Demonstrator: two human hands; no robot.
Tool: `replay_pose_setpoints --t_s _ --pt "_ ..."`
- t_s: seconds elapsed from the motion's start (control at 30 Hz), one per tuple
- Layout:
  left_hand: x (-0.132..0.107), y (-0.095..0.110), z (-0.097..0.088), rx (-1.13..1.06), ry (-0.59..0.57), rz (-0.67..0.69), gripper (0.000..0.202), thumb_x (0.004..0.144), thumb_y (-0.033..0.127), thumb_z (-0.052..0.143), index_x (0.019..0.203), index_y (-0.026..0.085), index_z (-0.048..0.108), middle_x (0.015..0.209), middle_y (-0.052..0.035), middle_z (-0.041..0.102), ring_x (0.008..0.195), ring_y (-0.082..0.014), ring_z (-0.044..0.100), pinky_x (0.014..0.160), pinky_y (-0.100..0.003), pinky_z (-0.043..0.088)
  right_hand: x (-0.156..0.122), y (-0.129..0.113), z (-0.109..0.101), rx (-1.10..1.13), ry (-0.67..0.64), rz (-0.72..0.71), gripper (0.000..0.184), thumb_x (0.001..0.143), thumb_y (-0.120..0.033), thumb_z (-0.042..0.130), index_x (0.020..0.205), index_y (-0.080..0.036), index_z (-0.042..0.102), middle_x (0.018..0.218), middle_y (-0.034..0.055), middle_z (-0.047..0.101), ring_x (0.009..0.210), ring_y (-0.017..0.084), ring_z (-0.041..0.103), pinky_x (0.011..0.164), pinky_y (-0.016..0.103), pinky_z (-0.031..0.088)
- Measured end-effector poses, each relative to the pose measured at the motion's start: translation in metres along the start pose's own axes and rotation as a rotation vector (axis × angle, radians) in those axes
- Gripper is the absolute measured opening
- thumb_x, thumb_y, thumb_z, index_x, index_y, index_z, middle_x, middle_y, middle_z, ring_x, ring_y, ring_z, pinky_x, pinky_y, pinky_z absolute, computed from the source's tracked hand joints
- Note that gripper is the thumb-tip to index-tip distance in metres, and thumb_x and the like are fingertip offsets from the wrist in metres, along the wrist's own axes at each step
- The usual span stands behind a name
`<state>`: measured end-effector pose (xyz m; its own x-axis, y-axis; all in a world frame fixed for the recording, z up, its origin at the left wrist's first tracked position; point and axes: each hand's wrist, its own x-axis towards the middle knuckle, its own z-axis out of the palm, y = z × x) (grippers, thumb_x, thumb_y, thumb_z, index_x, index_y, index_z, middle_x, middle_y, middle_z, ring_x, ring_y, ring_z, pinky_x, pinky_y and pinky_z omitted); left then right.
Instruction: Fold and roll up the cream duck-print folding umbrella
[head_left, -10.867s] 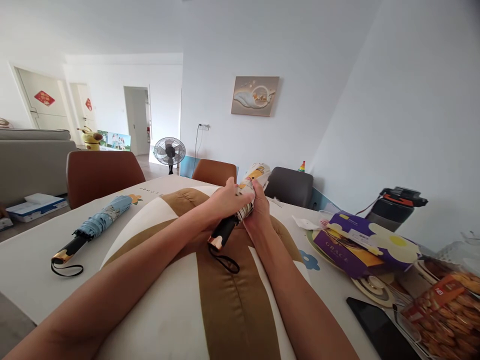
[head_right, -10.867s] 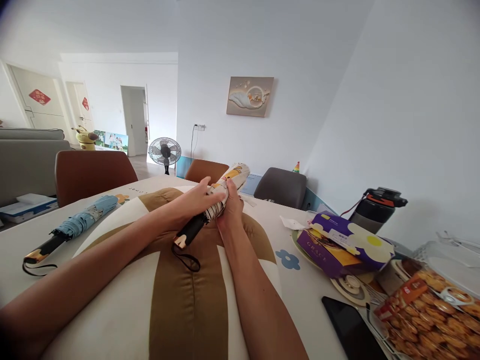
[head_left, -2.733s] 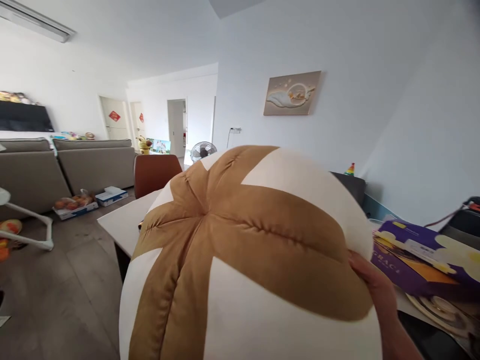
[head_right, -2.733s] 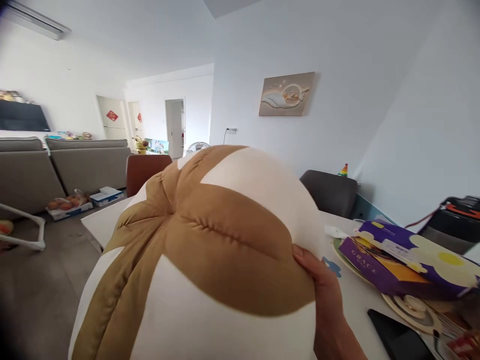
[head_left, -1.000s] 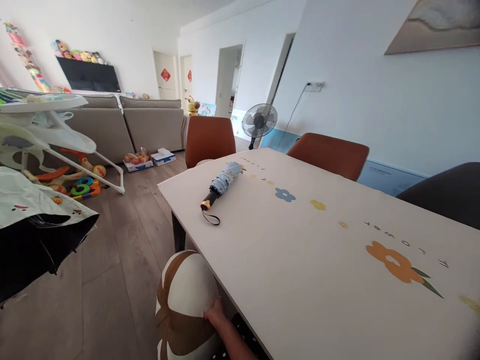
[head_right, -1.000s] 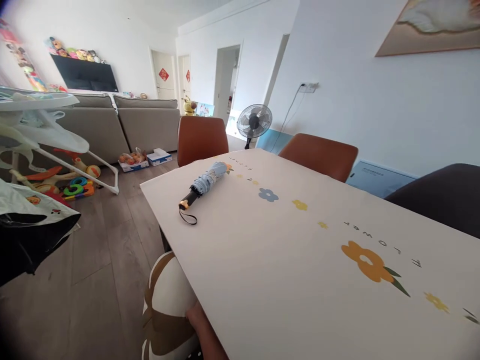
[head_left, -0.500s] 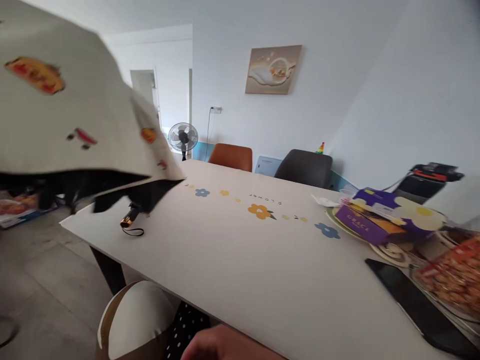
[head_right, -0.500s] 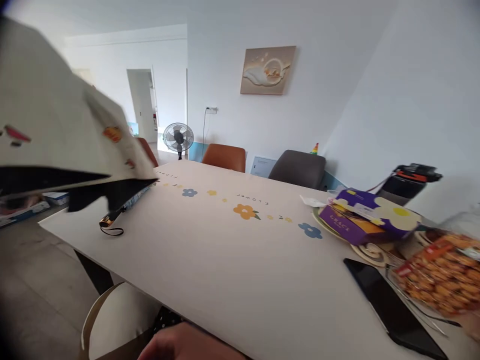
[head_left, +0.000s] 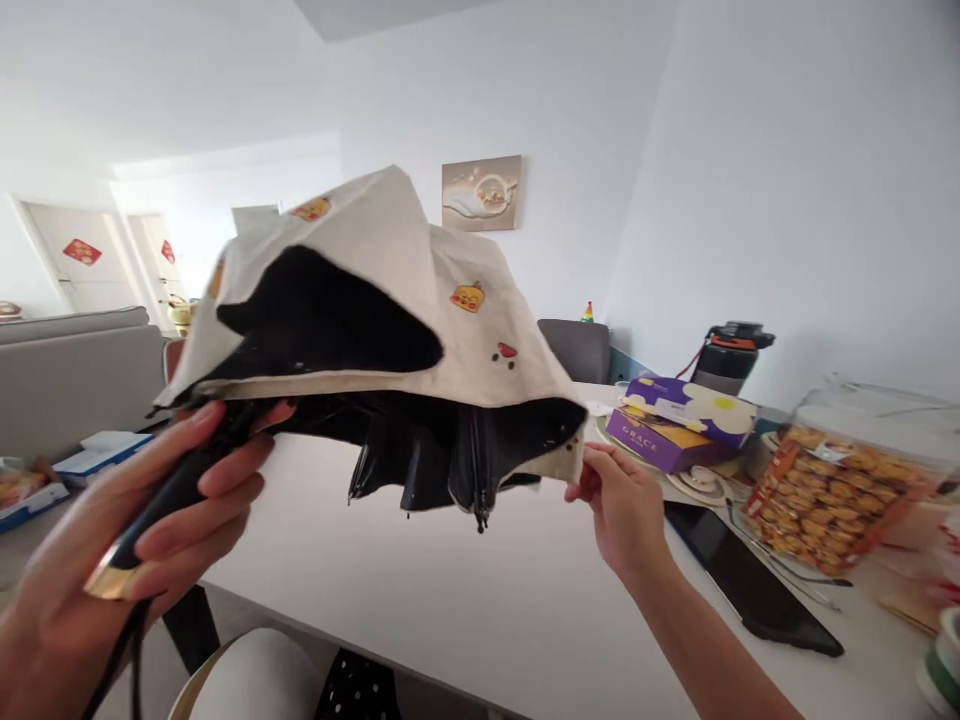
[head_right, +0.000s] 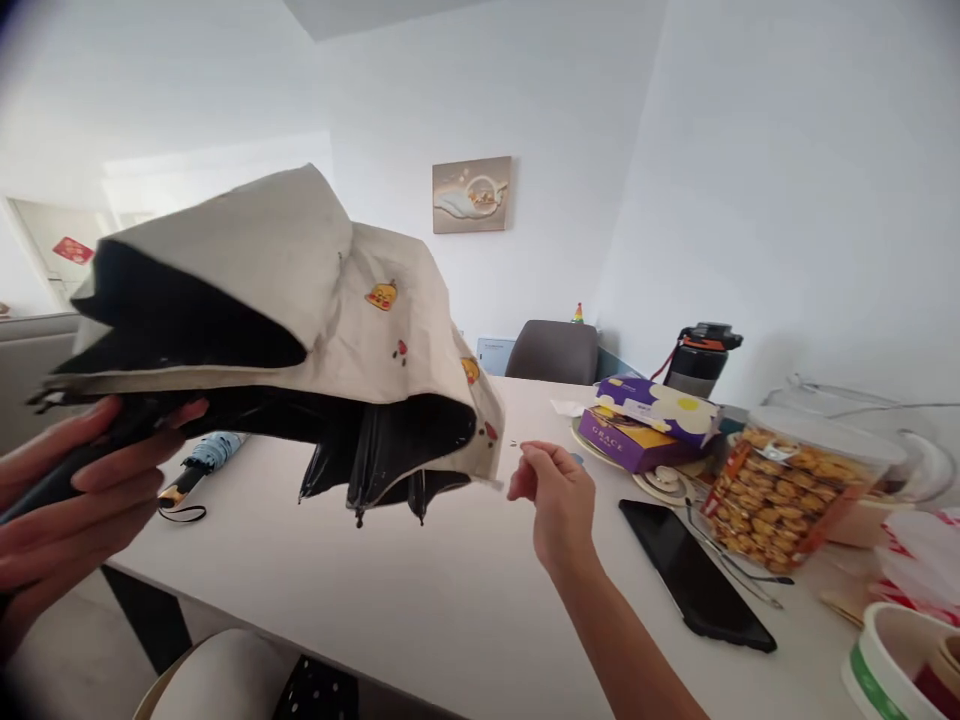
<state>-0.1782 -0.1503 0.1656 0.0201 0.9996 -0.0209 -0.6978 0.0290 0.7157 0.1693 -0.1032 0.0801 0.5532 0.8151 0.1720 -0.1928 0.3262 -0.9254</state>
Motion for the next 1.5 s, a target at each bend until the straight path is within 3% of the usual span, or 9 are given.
replay_pose_setpoints --t_s 0.1,0.23,0.37,0.5,0.77,0.9,1.03,1.27,1.5 --pt "0.017 -0.03 0.016 0.171 -0.026 -0.179 0.023 0.09 0.023 0.044 0.099 0.01 0.061 0.058 0.0022 0.043 0.029 -0.0026 0.033 0.019 -0.012 0.028 0.03 0.026 -0.011 0.066 0.2 0.022 0.011 0.061 -0.02 0.064 0.066 -0.015 0.056 0.045 -0.0065 0.047 0.035 0.006 0.039 0.031 0.017 0.027" --pt "0.071 -0.106 0.021 0.267 0.025 -0.33 0.016 0.089 0.026 0.049 0.092 0.01 0.054 0.059 0.002 0.046 0.036 -0.0033 0.039 0.026 -0.012 0.028 0.05 0.048 -0.021 0.097 0.28 0.021 0.011 0.06 -0.019 0.062 0.065 -0.016 0.052 0.045 -0.008 0.045 0.032 0.005 0.035 0.029 0.017 0.021" --pt "0.129 -0.181 0.012 0.475 0.068 -0.326 0.013 0.091 0.026 0.045 0.085 0.014 0.045 0.057 0.001 0.049 0.039 -0.0062 0.044 0.034 -0.016 0.035 0.047 0.053 -0.016 -0.051 0.124 -0.008 0.011 0.064 -0.021 0.062 0.063 -0.016 0.053 0.046 -0.0062 0.048 0.032 0.005 0.038 0.029 0.018 0.026" --pt "0.164 -0.219 0.008 0.604 0.057 -0.361 0.013 0.088 0.028 0.049 0.088 0.016 0.043 0.057 0.0 0.052 0.04 -0.0118 0.05 0.038 -0.024 0.041 0.038 0.06 -0.001 -0.24 -0.152 0.152 0.007 0.071 -0.02 0.06 0.068 -0.015 0.056 0.056 0.0 0.057 0.04 0.01 0.051 0.034 0.02 0.041" --pt "0.177 -0.231 0.008 0.827 -0.126 -0.366 0.019 0.087 0.026 0.041 0.076 0.015 0.049 0.067 -0.0053 0.059 0.055 -0.0135 0.057 0.054 -0.026 0.047 0.03 0.092 0.029 -0.312 -0.518 0.521 0.016 0.084 -0.025 0.057 0.075 -0.012 0.057 0.077 0.01 0.066 0.063 0.018 0.068 0.066 0.033 0.058" --pt "0.188 -0.239 0.005 1.056 -0.173 -0.191 0.034 0.088 0.034 0.04 0.058 0.017 0.046 0.053 -0.0012 0.049 0.048 -0.0124 0.046 0.051 -0.026 0.037 0.03 0.108 0.05 -0.128 -0.676 0.682 0.022 0.089 -0.026 0.05 0.078 -0.009 0.059 0.07 0.0094 0.065 0.062 0.017 0.067 0.067 0.033 0.058" --pt "0.203 -0.243 -0.001 1.255 -0.245 0.048 0.041 0.084 0.038 0.051 0.049 0.018 0.041 0.049 0.0012 0.042 0.05 -0.0116 0.036 0.055 -0.026 0.028 0.04 0.119 0.063 -0.114 -0.666 0.818 0.01 0.082 -0.017 0.053 0.079 -0.009 0.058 0.064 0.0061 0.062 0.055 0.017 0.063 0.054 0.037 0.058" --pt "0.205 -0.239 -0.013 1.324 -0.362 0.147 0.016 0.08 0.018 0.05 0.07 0.021 0.062 0.067 -0.0021 0.062 0.066 -0.0164 0.054 0.062 -0.025 0.034 0.031 0.129 0.072 0.029 -0.478 0.654 0.01 0.071 -0.017 0.052 0.062 -0.015 0.048 0.053 -0.0039 0.047 0.037 0.006 0.037 0.032 0.021 0.044" --pt "0.218 -0.239 -0.019 1.103 -0.151 -0.009 0.012 0.076 0.014 0.049 0.073 0.017 0.06 0.071 -0.0047 0.065 0.061 -0.0163 0.06 0.059 -0.025 0.043 0.012 0.136 0.078 0.211 -0.586 0.573 0.015 0.075 -0.027 0.054 0.068 -0.014 0.052 0.06 0.0009 0.057 0.04 0.009 0.047 0.045 0.031 0.053"
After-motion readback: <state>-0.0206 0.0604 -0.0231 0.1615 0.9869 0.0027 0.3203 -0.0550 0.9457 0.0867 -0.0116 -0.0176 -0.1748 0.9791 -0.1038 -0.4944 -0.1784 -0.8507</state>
